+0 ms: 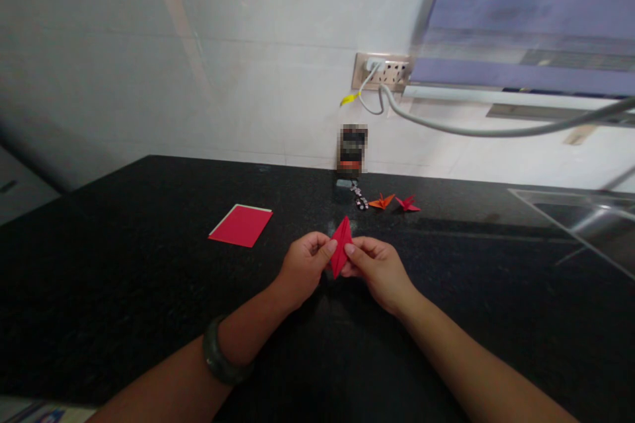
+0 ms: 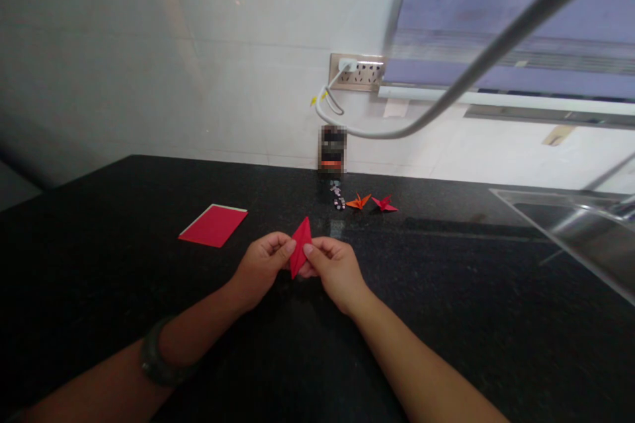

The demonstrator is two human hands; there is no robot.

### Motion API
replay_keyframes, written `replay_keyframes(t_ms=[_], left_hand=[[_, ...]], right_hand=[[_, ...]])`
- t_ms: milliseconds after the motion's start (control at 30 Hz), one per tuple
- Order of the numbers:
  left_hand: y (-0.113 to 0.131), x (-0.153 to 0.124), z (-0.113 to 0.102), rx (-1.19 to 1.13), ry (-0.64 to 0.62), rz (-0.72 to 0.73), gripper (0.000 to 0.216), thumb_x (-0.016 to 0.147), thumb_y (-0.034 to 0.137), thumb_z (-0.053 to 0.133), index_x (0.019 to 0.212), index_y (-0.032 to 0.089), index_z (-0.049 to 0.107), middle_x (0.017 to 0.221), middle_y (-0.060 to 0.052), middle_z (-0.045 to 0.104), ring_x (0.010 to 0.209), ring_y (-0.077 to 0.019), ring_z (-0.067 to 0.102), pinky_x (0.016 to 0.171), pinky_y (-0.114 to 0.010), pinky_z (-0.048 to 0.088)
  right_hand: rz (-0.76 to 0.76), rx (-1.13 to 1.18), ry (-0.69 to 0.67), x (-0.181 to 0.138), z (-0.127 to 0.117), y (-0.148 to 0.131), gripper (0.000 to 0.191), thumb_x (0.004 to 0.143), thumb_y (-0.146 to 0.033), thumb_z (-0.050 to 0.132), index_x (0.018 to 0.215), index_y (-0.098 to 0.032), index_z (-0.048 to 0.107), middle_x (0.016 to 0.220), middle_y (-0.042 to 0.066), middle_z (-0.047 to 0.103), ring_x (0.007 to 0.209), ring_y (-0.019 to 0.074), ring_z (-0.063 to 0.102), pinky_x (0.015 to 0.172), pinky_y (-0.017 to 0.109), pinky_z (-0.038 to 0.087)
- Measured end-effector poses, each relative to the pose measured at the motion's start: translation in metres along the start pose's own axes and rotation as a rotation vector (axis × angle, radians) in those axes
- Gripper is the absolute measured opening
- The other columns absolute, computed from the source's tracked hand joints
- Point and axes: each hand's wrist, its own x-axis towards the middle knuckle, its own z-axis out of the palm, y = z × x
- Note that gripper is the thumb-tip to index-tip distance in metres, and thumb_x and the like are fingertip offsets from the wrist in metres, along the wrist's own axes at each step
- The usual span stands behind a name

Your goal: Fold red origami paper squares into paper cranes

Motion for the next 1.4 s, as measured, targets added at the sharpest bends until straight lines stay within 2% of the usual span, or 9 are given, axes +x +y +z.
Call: replay_keyframes(t_ms=[200, 300, 700, 800, 900, 1033, 1167, 1267, 1400], left_hand=[[0.0, 0.0, -0.002, 0.182, -0.066, 0.077, 0.024, 0.075, 0.036, 0.054, 0.066, 0.014, 0.059, 0.059, 0.001, 0.058, 0.055, -0.011, 0.051, 0.054, -0.022, 0.039], [0.004, -0.002, -0.004, 0.242, 0.001, 0.125, 0.025, 0.073, 0.035, 0.056, 0.06, 0.014, 0.059, 0.054, 0.001, 0.056, 0.053, -0.0106, 0.048, 0.053, -0.022, 0.037], [0.01, -0.005, -0.002, 0.182, -0.004, 0.096, 0.027, 0.073, 0.036, 0.056, 0.059, 0.013, 0.062, 0.052, 0.003, 0.053, 0.051, -0.009, 0.046, 0.051, -0.02, 0.037], [0.007, -0.002, -0.001, 0.096, 0.091, 0.026, 0.027, 0.073, 0.038, 0.056, 0.079, 0.013, 0.064, 0.06, 0.001, 0.06, 0.055, -0.0115, 0.054, 0.053, -0.022, 0.043], [0.005, -0.001, -0.001, 0.104, 0.224, 0.044, 0.024, 0.069, 0.036, 0.06, 0.076, 0.013, 0.065, 0.062, -0.001, 0.063, 0.058, -0.0132, 0.058, 0.055, -0.023, 0.047], [0.003, -0.001, 0.0, 0.056, 0.067, 0.025, 0.026, 0.071, 0.035, 0.06, 0.083, 0.014, 0.068, 0.078, -0.006, 0.07, 0.074, -0.0172, 0.063, 0.068, -0.027, 0.05], [0.003, -0.002, 0.001, -0.046, -0.068, -0.016, 0.031, 0.071, 0.037, 0.061, 0.088, 0.012, 0.068, 0.083, -0.006, 0.069, 0.077, -0.0183, 0.062, 0.072, -0.03, 0.049], [0.006, -0.002, 0.0, -0.109, -0.107, -0.03, 0.03, 0.07, 0.036, 0.063, 0.086, 0.011, 0.067, 0.08, -0.005, 0.069, 0.074, -0.0171, 0.061, 0.071, -0.029, 0.048], [0.006, -0.002, 0.0, -0.174, -0.094, -0.079, 0.028, 0.07, 0.034, 0.063, 0.085, 0.011, 0.066, 0.077, -0.006, 0.068, 0.072, -0.0153, 0.061, 0.07, -0.028, 0.048]], right_hand=[[-0.085, -0.235, 0.043, 0.0, 0.002, 0.0, 0.021, 0.07, -0.034, 0.061, 0.063, -0.014, 0.059, 0.046, -0.002, 0.057, 0.042, 0.0076, 0.05, 0.046, 0.02, 0.041], [-0.131, -0.325, 0.048, -0.001, 0.002, 0.001, 0.024, 0.073, -0.036, 0.057, 0.061, -0.015, 0.055, 0.044, -0.003, 0.054, 0.041, 0.0083, 0.047, 0.045, 0.02, 0.037], [-0.189, -0.424, 0.068, -0.007, 0.004, -0.006, 0.024, 0.074, -0.034, 0.054, 0.059, -0.016, 0.054, 0.045, -0.004, 0.05, 0.041, 0.0083, 0.044, 0.044, 0.021, 0.034], [-0.195, -0.382, 0.161, -0.003, 0.001, -0.003, 0.023, 0.073, -0.035, 0.056, 0.06, -0.016, 0.054, 0.045, -0.003, 0.051, 0.041, 0.0091, 0.045, 0.044, 0.021, 0.035], [-0.228, -0.384, 0.249, 0.001, -0.002, 0.002, 0.021, 0.073, -0.035, 0.058, 0.063, -0.017, 0.055, 0.048, -0.003, 0.051, 0.043, 0.0098, 0.045, 0.044, 0.022, 0.036], [-0.338, -0.496, 0.245, 0.001, -0.004, 0.008, 0.016, 0.074, -0.033, 0.057, 0.068, -0.018, 0.055, 0.059, 0.0, 0.055, 0.051, 0.0116, 0.049, 0.049, 0.023, 0.04], [-0.449, -0.609, 0.091, -0.003, -0.003, 0.005, 0.012, 0.078, -0.03, 0.054, 0.08, -0.019, 0.06, 0.073, 0.003, 0.059, 0.064, 0.0143, 0.055, 0.058, 0.026, 0.044], [-0.543, -0.66, 0.026, -0.004, -0.003, 0.002, 0.016, 0.082, -0.024, 0.048, 0.085, -0.02, 0.062, 0.081, 0.004, 0.06, 0.075, 0.0157, 0.056, 0.068, 0.028, 0.044], [-0.498, -0.622, 0.113, -0.002, -0.003, 0.005, 0.013, 0.08, -0.025, 0.051, 0.084, -0.02, 0.061, 0.078, 0.004, 0.06, 0.07, 0.0151, 0.056, 0.063, 0.027, 0.045]])
